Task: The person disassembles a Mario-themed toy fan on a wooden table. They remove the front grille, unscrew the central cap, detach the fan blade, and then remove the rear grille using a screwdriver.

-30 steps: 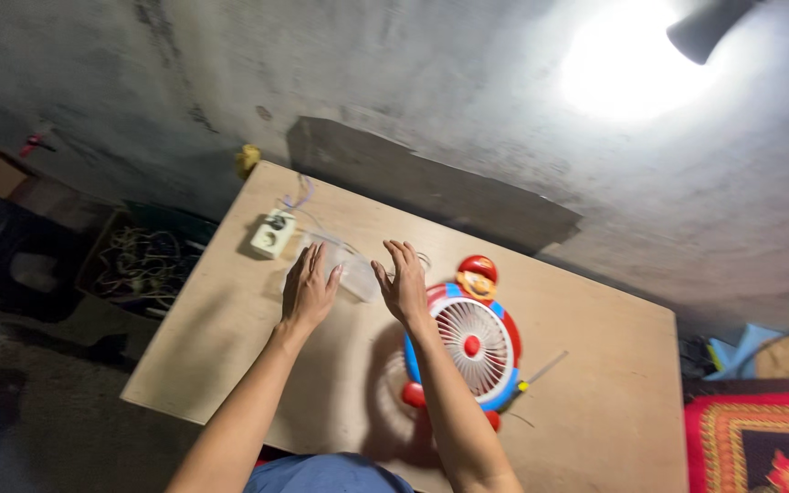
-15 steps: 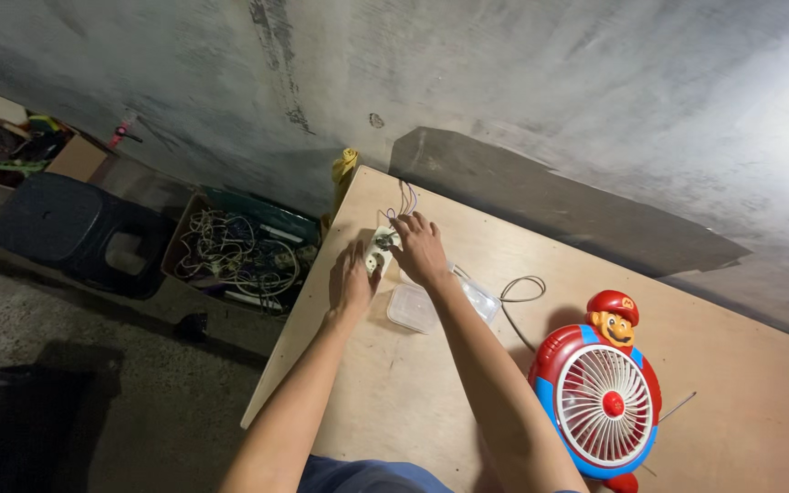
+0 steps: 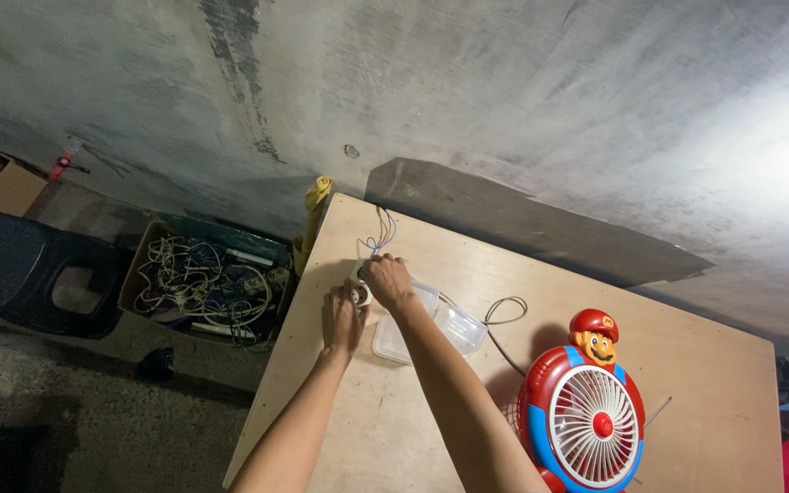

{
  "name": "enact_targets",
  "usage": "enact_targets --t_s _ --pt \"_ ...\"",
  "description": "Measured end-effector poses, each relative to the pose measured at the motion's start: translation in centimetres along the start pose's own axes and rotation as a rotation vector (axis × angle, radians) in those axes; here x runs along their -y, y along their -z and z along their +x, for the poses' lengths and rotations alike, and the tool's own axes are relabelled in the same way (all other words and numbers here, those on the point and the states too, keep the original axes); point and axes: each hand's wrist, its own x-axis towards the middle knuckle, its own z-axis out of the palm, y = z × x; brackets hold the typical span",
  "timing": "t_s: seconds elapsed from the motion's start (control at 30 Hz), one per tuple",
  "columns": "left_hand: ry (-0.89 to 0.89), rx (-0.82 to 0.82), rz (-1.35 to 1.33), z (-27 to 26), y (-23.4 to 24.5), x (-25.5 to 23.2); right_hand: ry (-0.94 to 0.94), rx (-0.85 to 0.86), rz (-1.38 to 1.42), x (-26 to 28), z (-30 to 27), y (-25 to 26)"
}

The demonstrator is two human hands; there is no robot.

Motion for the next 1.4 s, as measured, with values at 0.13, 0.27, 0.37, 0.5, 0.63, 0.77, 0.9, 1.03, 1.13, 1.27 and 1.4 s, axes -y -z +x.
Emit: enact_targets --t_s 0.13,0.27,0.37,0.5,0.63,0.77,0.9,1.03,1.13,1.27,1.4 --pt "0.049 0.033 -0.006 0.4 0.1 0.0 0.006 -0.059 -0.031 -0.5 0.8 -1.2" --pt "0.06 0.057 0.034 0.9 -0.5 0.1 -0.088 0.047 -0.05 -0.7 1.5 -1.5" --pt "0.055 0.054 0.057 1.0 -1.2 0.7 -0.057 0.048 -0.017 -0.3 1.3 -0.9" --pt "0.032 0.012 0.073 0.4 -2.2 1.5 0.042 -0.123 -0.037 0.4 1.3 1.8" --pt "0.055 0.056 0.143 0.3 -3.1 2.0 -0.083 -0.018 0.12 0.5 1.0 6.2" --pt "-0.005 0.01 0.193 0.2 -3.1 2.0 -0.157 0.034 0.368 -1.6 0.5 10.6" --pt "-0.005 0.058 0.228 0.2 -2.0 1.4 -0.08 -0.209 0.394 -6.6 -0.9 12.8" --pt "0.011 0.032 0.164 -0.1 -0.9 0.4 -0.15 -0.37 0.314 -12.0 -3.4 12.0" --pt "-0.094 -0.071 0.166 -0.2 -0.7 -0.5 -0.245 -0.358 0.277 -14.2 -4.5 9.6" --pt "-0.156 -0.067 0.119 -0.5 -1.1 -1.6 -0.196 -0.268 0.033 -14.2 -4.8 5.7" --pt "-0.234 -0.065 0.111 -0.8 -0.9 -2.5 -0.292 -0.213 0.026 -11.8 -4.7 3.8"
